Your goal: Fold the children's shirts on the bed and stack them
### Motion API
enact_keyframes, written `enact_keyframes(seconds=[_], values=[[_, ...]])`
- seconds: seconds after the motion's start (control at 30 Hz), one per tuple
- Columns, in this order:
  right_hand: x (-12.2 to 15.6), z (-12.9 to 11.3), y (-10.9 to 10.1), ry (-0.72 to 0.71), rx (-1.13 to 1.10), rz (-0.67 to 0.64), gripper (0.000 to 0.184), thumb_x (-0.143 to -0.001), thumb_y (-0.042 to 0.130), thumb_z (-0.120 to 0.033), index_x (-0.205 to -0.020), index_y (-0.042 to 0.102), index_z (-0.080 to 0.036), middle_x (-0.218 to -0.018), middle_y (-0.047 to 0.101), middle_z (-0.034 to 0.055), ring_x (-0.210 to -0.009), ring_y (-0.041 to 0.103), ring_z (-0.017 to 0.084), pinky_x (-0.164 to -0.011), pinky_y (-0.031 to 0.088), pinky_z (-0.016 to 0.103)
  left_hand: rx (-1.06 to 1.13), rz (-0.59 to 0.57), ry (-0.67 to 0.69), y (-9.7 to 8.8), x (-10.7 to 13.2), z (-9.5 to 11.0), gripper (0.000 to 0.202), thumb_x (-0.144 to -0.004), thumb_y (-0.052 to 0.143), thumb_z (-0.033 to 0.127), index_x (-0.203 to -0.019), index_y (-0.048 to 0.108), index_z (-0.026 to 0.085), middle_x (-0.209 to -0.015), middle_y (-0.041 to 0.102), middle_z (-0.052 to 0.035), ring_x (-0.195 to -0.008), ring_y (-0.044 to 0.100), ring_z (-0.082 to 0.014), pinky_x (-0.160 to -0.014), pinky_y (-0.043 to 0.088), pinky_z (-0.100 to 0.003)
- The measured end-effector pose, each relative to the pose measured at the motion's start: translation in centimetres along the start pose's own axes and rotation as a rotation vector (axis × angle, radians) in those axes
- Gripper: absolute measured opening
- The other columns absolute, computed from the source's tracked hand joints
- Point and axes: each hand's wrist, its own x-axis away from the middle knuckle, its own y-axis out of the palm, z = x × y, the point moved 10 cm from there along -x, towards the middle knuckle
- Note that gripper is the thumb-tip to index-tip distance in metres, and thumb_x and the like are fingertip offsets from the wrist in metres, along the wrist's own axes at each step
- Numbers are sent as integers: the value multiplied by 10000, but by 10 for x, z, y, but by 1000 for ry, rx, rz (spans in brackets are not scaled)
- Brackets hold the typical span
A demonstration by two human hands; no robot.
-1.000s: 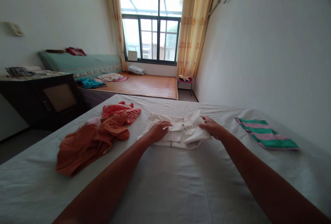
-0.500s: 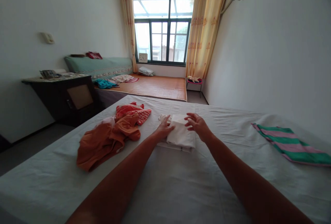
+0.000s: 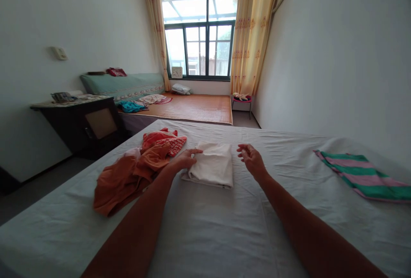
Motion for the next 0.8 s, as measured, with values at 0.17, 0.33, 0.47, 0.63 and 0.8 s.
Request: enact_keyframes(seconds=[0.17,0.33,0.47,0.63,0.8], values=[[17,-55,48,-417,425,-141,380,-934,337,-325,-1225,568,-244,-1279,587,64,-1249,447,211,-1063,322,410,-436,307,254,-19,13,54,428,-761,490,142,-1146,667,206,-1324,523,-73,-1240,444,-254,-1087,293,-360],[41,-30,117,-410,699,-424,526,-926,379,-484,-1378,452,-225,-1470,396,79,-1389,263,251,-1130,167,471,-620,88,339,39,6,50,473,-951,309,396,-1373,453,239,-1487,362,-54,-1385,266,-232,-1135,206,-395],[28,-11,106,-334,659,-331,476,-926,392,-378,-1325,506,-146,-1455,406,131,-1380,288,246,-1132,202,439,-619,53,163,47,-7,9,536,-955,237,510,-1436,332,291,-1540,253,-38,-1415,201,-230,-1131,196,-417],[5,20,52,96,138,-63,612,-748,637,-344,-1293,477,-116,-1301,550,184,-1221,500,303,-981,439,453,-569,69,142,41,-12,2,521,-952,251,510,-1422,355,310,-1543,244,-37,-1403,240,-241,-1128,200,-422],[21,37,71,427,-429,-73,590,-597,776,-348,-1097,558,-124,-1090,666,165,-994,642,290,-813,546,384,-544,99,161,38,-6,13,502,-950,298,466,-1390,426,262,-1510,322,-59,-1383,285,-247,-1125,226,-412]])
